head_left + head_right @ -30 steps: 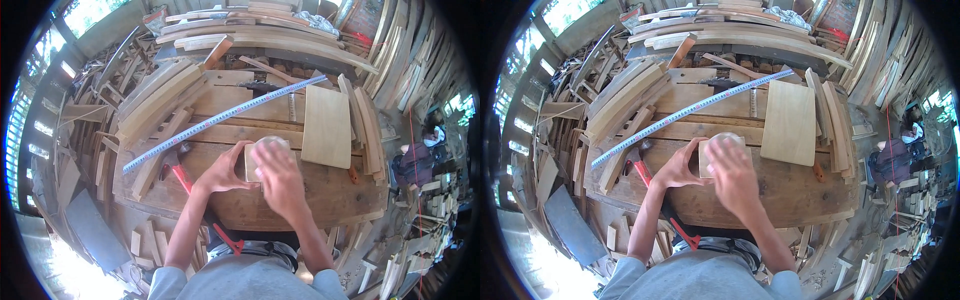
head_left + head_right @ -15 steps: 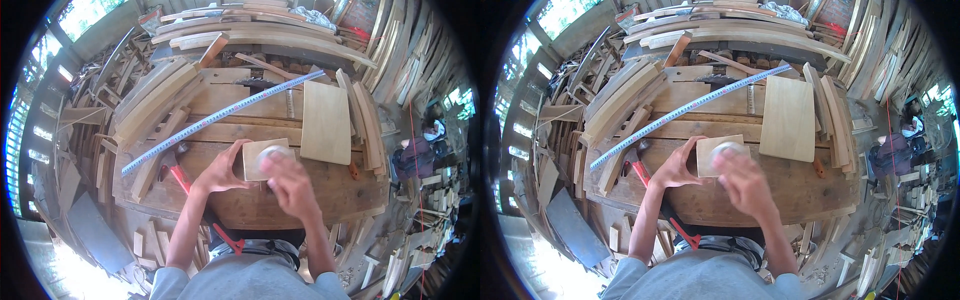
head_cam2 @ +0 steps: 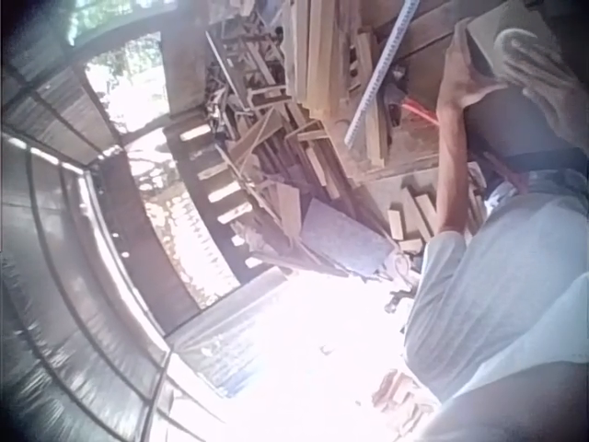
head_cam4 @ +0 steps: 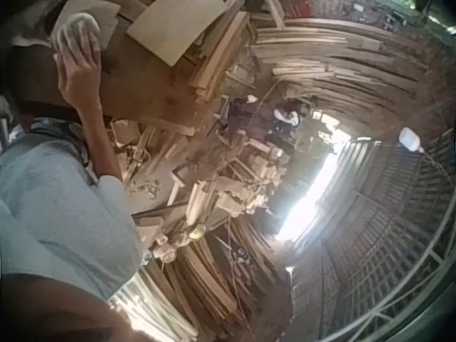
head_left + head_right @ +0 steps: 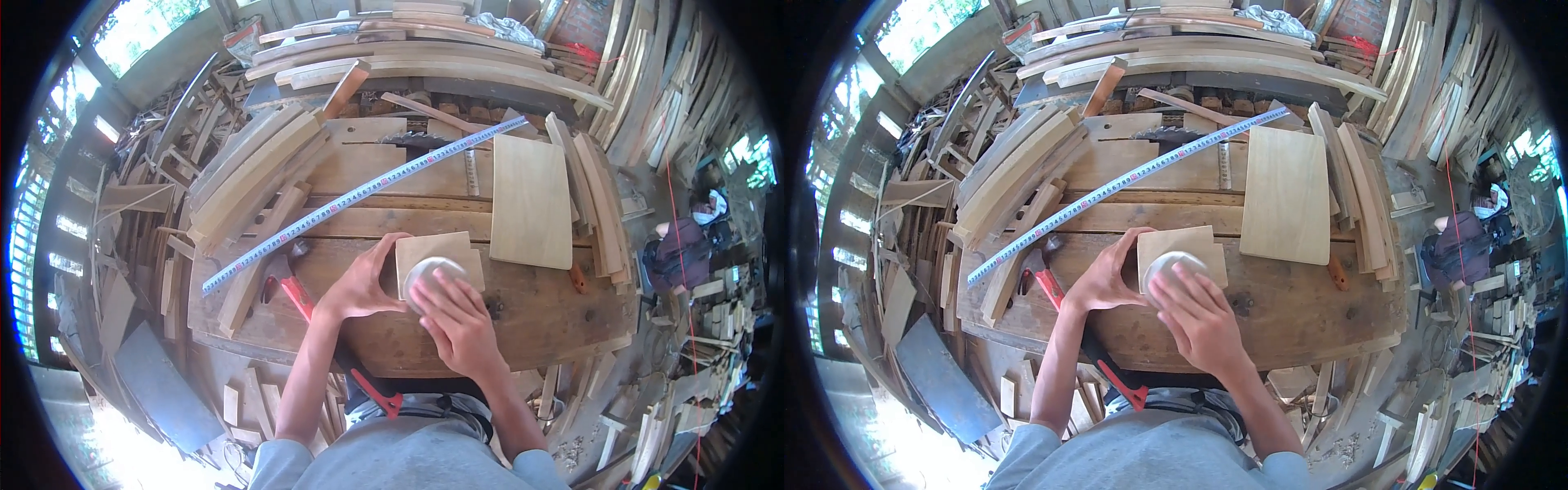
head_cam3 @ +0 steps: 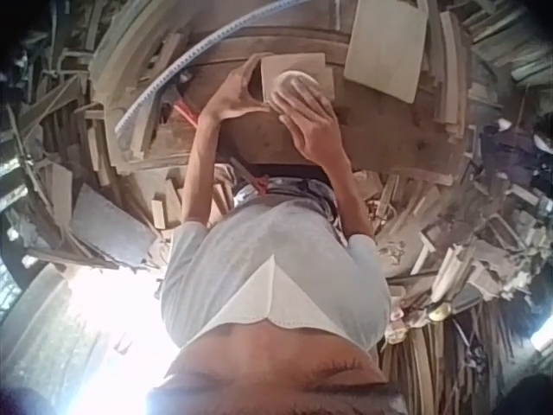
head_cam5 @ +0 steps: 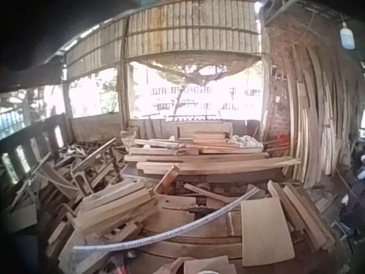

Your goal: Sanding and nailing wooden boards on a workbench in a workshop.

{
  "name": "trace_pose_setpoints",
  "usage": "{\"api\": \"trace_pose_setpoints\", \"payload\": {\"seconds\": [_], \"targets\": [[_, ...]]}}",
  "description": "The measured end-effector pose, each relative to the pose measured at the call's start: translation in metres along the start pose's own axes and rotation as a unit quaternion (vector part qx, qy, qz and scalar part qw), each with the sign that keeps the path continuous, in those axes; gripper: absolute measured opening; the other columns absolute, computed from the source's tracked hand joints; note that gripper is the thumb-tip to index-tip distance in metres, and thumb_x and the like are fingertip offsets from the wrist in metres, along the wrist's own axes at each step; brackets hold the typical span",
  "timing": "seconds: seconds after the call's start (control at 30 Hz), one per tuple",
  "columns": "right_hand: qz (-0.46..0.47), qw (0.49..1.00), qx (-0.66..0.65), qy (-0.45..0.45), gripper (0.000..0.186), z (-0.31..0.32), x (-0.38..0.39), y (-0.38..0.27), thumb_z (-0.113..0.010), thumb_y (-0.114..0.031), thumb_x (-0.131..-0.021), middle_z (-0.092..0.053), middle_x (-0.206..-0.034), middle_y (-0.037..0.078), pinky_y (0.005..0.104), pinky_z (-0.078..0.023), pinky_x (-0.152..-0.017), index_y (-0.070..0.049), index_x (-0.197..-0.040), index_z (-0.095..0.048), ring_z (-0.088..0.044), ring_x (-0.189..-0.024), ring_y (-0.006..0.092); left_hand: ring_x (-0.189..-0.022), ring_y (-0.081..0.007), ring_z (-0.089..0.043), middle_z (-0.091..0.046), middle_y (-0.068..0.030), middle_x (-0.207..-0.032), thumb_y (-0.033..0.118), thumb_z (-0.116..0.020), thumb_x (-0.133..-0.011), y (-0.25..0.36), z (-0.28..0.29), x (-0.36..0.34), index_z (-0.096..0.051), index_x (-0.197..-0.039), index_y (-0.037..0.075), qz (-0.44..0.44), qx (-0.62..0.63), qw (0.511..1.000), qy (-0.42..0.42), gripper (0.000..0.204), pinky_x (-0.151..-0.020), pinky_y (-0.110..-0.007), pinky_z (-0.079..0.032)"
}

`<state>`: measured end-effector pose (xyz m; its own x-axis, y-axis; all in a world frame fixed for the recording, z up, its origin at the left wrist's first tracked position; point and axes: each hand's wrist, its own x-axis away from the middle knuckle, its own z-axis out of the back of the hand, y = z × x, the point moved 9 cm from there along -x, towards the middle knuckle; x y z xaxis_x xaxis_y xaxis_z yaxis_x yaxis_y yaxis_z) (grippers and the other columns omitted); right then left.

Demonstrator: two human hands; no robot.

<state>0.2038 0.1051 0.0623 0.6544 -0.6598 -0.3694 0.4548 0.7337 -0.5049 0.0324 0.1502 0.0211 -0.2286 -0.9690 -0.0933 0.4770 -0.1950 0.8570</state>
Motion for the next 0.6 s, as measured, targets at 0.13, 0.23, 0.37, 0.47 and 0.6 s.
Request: {"api": "trace_pose_setpoints", "payload": {"seconds": [0.13,0.23,0.37,0.47,0.6], "targets": [[-0.066,0.994,0.010,0.084,0.039,0.033,-0.004,0.056,-0.065,-0.019,-0.104,-0.067,-0.151,0.006,0.0478,-0.036,-0.126,-0.011,-0.142,-0.072,-0.052,-0.150,0.0282,-0.135,-0.0398,-0.062,-0.066,-0.0211,-0.140,0.024,-0.102,-0.064,0.011,0.002,-0.002,-0.045,-0.152,0.007,0.007,0.008,1.000,0.005,0.107,-0.116,-0.045,-0.048],[-0.060,0.992,0.080,0.082,0.038,0.027,-0.003,0.035,-0.065,-0.019,-0.104,-0.067,-0.152,0.007,0.0484,-0.036,-0.126,-0.011,-0.141,-0.072,-0.052,-0.151,0.0283,-0.135,-0.0398,-0.062,-0.066,-0.0211,-0.140,0.023,-0.102,-0.064,0.011,-0.002,-0.004,-0.045,-0.152,0.007,0.012,0.018,1.000,-0.007,0.106,-0.116,-0.045,-0.048],[0.030,0.999,-0.019,-0.005,0.039,0.010,0.001,0.016,-0.065,-0.021,-0.106,-0.066,-0.152,0.007,0.0484,-0.036,-0.126,-0.011,-0.143,-0.071,-0.052,-0.151,0.0286,-0.135,-0.0391,-0.062,-0.066,-0.0209,-0.140,0.023,-0.102,-0.064,0.009,0.001,0.001,-0.046,-0.152,0.007,-0.016,-0.026,1.000,0.005,0.105,-0.115,-0.045,-0.048],[-0.101,0.990,0.055,0.079,0.039,0.033,-0.018,0.052,-0.063,-0.021,-0.107,-0.067,-0.150,0.009,0.0498,-0.037,-0.125,-0.010,-0.143,-0.070,-0.054,-0.148,0.0306,-0.135,-0.0401,-0.062,-0.066,-0.0212,-0.139,0.023,-0.102,-0.063,0.011,0.001,-0.002,-0.045,-0.153,0.007,-0.004,0.001,1.000,0.008,0.108,-0.115,-0.046,-0.048],[0.019,0.999,-0.032,-0.020,0.037,-0.002,-0.020,-0.009,-0.062,-0.018,-0.107,-0.067,-0.150,0.009,0.0490,-0.036,-0.126,-0.010,-0.141,-0.072,-0.054,-0.148,0.0329,-0.135,-0.0403,-0.062,-0.066,-0.0218,-0.139,0.027,-0.102,-0.064,0.002,-0.002,-0.001,-0.044,-0.154,0.007,-0.002,0.004,1.000,-0.002,0.109,-0.115,-0.046,-0.048]]}}
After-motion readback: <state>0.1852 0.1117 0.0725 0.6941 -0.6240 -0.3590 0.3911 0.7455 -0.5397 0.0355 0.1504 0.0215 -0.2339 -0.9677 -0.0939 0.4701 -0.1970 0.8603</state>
